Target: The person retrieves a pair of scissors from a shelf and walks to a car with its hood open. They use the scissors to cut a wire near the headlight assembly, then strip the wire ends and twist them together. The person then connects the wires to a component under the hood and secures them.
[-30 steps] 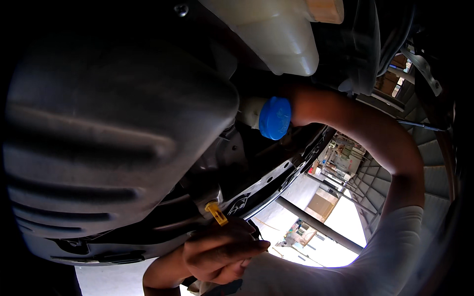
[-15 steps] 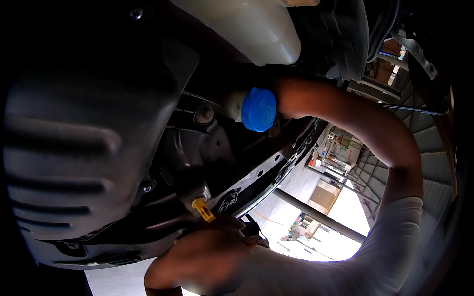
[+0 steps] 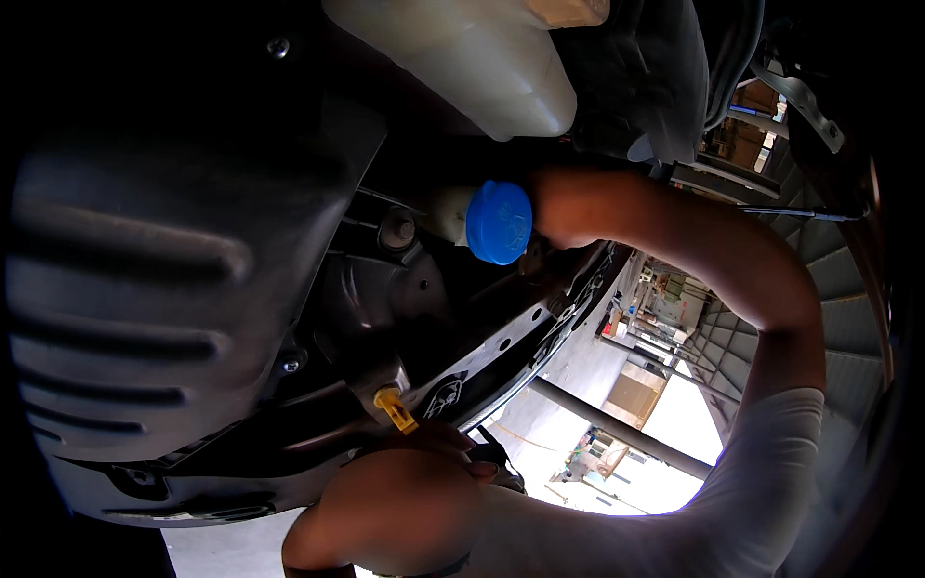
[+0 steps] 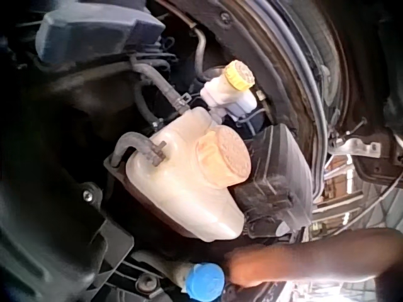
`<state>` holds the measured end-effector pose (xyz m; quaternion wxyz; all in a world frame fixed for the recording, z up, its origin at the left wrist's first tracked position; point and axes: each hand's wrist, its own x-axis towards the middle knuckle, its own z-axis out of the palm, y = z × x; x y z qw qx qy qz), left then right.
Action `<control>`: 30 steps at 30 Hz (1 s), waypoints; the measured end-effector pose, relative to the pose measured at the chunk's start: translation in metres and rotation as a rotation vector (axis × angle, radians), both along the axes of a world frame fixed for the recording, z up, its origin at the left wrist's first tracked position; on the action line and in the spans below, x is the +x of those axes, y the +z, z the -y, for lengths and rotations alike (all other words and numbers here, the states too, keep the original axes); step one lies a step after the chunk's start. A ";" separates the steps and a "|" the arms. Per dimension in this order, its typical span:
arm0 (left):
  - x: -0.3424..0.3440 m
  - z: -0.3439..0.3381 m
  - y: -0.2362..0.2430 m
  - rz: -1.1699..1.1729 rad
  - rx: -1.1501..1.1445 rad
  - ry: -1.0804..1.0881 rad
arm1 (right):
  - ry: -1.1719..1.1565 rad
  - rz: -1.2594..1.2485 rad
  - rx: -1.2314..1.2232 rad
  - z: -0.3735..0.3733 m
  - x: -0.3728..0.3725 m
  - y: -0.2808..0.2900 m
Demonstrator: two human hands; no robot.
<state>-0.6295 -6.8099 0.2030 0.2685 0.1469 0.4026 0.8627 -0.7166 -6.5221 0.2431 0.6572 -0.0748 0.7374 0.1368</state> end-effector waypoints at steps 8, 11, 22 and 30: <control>-0.002 0.010 0.003 0.020 -0.079 -0.147 | -0.057 0.303 0.072 0.005 -0.009 -0.005; -0.001 0.003 0.001 0.043 0.020 -0.057 | -0.194 0.381 0.102 0.001 -0.011 -0.009; -0.023 -0.004 -0.003 -0.237 -0.057 -0.985 | -0.150 0.485 -0.006 -0.008 -0.002 -0.061; -0.014 0.006 -0.004 0.017 0.084 -0.137 | -0.104 0.450 -0.109 -0.004 0.004 -0.081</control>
